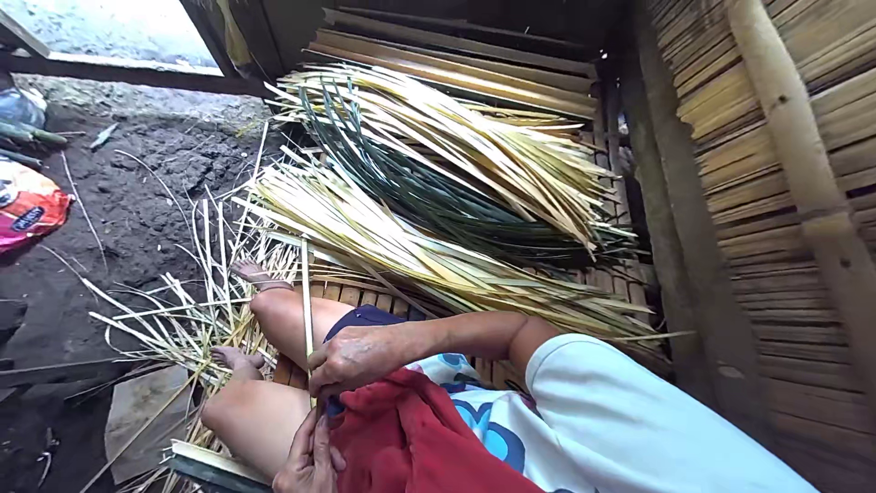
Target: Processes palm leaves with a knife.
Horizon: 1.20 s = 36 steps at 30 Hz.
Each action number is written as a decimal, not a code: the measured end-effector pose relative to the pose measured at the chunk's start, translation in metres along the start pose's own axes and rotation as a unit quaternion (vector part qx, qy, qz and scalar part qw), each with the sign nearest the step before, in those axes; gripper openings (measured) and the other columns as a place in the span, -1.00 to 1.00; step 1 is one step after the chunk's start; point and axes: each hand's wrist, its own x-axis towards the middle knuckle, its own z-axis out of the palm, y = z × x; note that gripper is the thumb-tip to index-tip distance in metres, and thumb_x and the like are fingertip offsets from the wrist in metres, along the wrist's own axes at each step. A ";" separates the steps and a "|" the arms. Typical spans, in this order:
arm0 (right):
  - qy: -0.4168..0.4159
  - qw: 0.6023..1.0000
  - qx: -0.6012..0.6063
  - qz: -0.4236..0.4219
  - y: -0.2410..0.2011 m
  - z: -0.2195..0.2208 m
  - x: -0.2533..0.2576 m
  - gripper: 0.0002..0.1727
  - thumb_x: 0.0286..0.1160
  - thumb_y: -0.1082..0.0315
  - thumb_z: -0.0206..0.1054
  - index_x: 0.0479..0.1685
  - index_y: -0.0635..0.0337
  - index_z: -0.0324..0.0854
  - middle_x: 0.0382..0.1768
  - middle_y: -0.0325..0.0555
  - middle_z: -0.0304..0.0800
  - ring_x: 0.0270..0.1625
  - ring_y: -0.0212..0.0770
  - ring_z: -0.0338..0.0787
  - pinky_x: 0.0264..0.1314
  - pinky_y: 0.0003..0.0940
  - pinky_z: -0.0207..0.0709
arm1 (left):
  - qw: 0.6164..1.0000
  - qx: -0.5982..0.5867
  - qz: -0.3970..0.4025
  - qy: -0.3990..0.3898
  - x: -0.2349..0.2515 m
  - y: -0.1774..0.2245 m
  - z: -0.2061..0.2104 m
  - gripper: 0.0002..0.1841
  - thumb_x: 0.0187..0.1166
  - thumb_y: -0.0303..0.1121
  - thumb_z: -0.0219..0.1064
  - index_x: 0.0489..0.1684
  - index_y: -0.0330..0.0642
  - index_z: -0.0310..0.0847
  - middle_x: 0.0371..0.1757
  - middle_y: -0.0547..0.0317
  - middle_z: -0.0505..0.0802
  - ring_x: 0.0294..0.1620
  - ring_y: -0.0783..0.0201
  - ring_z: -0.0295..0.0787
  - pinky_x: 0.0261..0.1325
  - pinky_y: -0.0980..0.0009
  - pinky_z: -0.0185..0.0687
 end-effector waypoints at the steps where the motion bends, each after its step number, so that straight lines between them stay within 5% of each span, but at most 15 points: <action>1: -0.007 1.000 0.001 -0.003 0.000 0.000 0.002 -0.84 0.59 0.33 0.38 -0.17 0.17 0.86 -0.21 -0.02 0.85 -0.16 -0.10 0.85 -0.11 -0.17 0.69 | 1.000 0.009 -0.001 0.000 0.001 0.000 -0.002 -0.72 0.75 -0.44 0.20 0.22 -0.46 0.67 -0.38 0.20 0.92 -0.77 0.55 0.57 -0.73 0.59 0.52; 6: 0.014 0.999 -0.035 0.011 -0.003 0.011 0.010 -0.86 0.47 0.32 0.44 -0.31 0.20 0.78 -0.27 -0.01 0.78 -0.24 -0.07 0.81 -0.25 -0.14 0.65 | 0.999 -0.021 -0.034 0.029 0.004 0.003 0.000 -0.73 0.71 -0.50 0.24 0.23 -0.48 0.67 -0.31 0.09 0.94 -0.69 0.41 0.75 -0.71 0.51 0.64; 9: 0.073 0.993 -0.085 0.030 -0.006 0.028 0.018 -0.85 0.47 0.35 0.42 -0.30 0.28 0.75 -0.26 0.06 0.76 -0.19 0.01 0.82 -0.19 -0.12 0.69 | 0.995 -0.084 -0.043 0.022 0.004 0.007 0.004 -0.60 0.73 -0.58 0.11 0.50 -0.58 0.40 -0.09 -0.01 0.93 -0.40 0.26 0.93 -0.39 0.35 0.91; 13: 0.210 0.963 -0.164 0.046 -0.011 0.062 0.035 -0.85 0.51 0.45 0.33 -0.41 0.26 0.73 -0.42 0.00 0.72 -0.36 -0.06 0.79 -0.34 -0.21 0.68 | 0.991 -0.107 -0.046 0.062 0.010 0.012 0.007 -0.55 0.79 -0.55 0.04 0.62 -0.58 0.26 0.09 -0.02 0.90 -0.18 0.32 0.95 -0.19 0.33 0.94; 16: 0.240 0.958 -0.144 0.061 -0.018 0.076 0.037 -0.84 0.52 0.51 0.30 -0.40 0.27 0.73 -0.43 0.01 0.70 -0.37 -0.06 0.78 -0.36 -0.23 0.67 | 0.992 -0.104 -0.040 0.062 0.010 0.009 0.001 -0.53 0.80 -0.54 -0.01 0.64 -0.60 0.19 0.08 0.01 0.90 -0.15 0.35 0.94 -0.15 0.35 0.93; 21: 0.144 0.988 -0.029 0.054 -0.027 0.083 0.027 -0.63 0.52 0.56 0.31 0.31 0.37 0.71 0.12 0.20 0.80 0.22 0.13 0.79 0.37 -0.09 0.63 | 0.991 -0.088 0.001 0.097 0.013 -0.003 -0.008 -0.54 0.78 -0.56 0.04 0.61 -0.64 0.23 0.28 -0.08 0.82 0.02 0.47 0.89 0.11 0.46 0.86; 24: 0.134 0.982 0.099 0.083 -0.009 0.055 0.023 -0.65 0.58 0.46 0.36 0.31 0.21 0.76 0.26 0.08 0.77 0.30 -0.07 0.77 0.43 -0.19 0.63 | 0.993 -0.031 0.047 0.107 0.020 -0.020 -0.012 -0.56 0.76 -0.51 0.13 0.54 -0.59 0.38 0.22 -0.13 0.84 -0.09 0.29 0.95 -0.06 0.34 0.94; 26: 0.119 0.958 0.230 0.120 -0.003 0.028 0.016 -0.66 0.72 0.36 0.25 0.34 0.29 0.70 0.21 0.06 0.80 0.20 -0.18 0.81 0.35 -0.24 0.68 | 0.987 0.010 0.110 0.118 0.019 -0.018 -0.013 -0.61 0.72 -0.53 0.19 0.44 -0.57 0.51 0.24 -0.16 0.84 -0.04 0.24 0.94 0.04 0.32 0.92; 30: -0.020 0.850 0.495 0.180 -0.011 0.007 0.009 -0.53 0.89 0.20 -0.14 0.02 0.30 0.67 -0.26 -0.18 0.82 -0.25 -0.38 0.81 -0.08 -0.37 0.76 | 0.968 0.092 0.184 0.142 0.013 0.000 -0.006 -0.72 0.68 -0.57 0.25 0.26 -0.33 0.75 0.41 -0.03 0.77 0.16 0.31 0.84 0.22 0.38 0.80; 33: -0.063 0.772 0.610 0.167 -0.010 0.009 0.008 -0.58 0.85 0.25 -0.12 -0.08 0.20 0.69 -0.35 -0.29 0.84 -0.32 -0.43 0.82 -0.16 -0.44 0.76 | 0.965 0.115 0.191 0.139 0.010 0.010 -0.002 -0.67 0.65 -0.63 0.25 0.29 -0.23 0.75 0.45 0.00 0.69 0.19 0.36 0.77 0.23 0.47 0.74; 36: -0.037 0.751 0.639 0.164 -0.015 0.011 0.010 -0.65 0.78 0.31 0.01 -0.24 0.11 0.74 -0.44 -0.33 0.83 -0.40 -0.48 0.79 -0.26 -0.52 0.73 | 0.969 0.106 0.172 0.143 0.006 0.020 -0.002 -0.70 0.67 -0.54 0.29 0.31 -0.23 0.75 0.31 0.02 0.70 0.07 0.41 0.72 0.13 0.56 0.70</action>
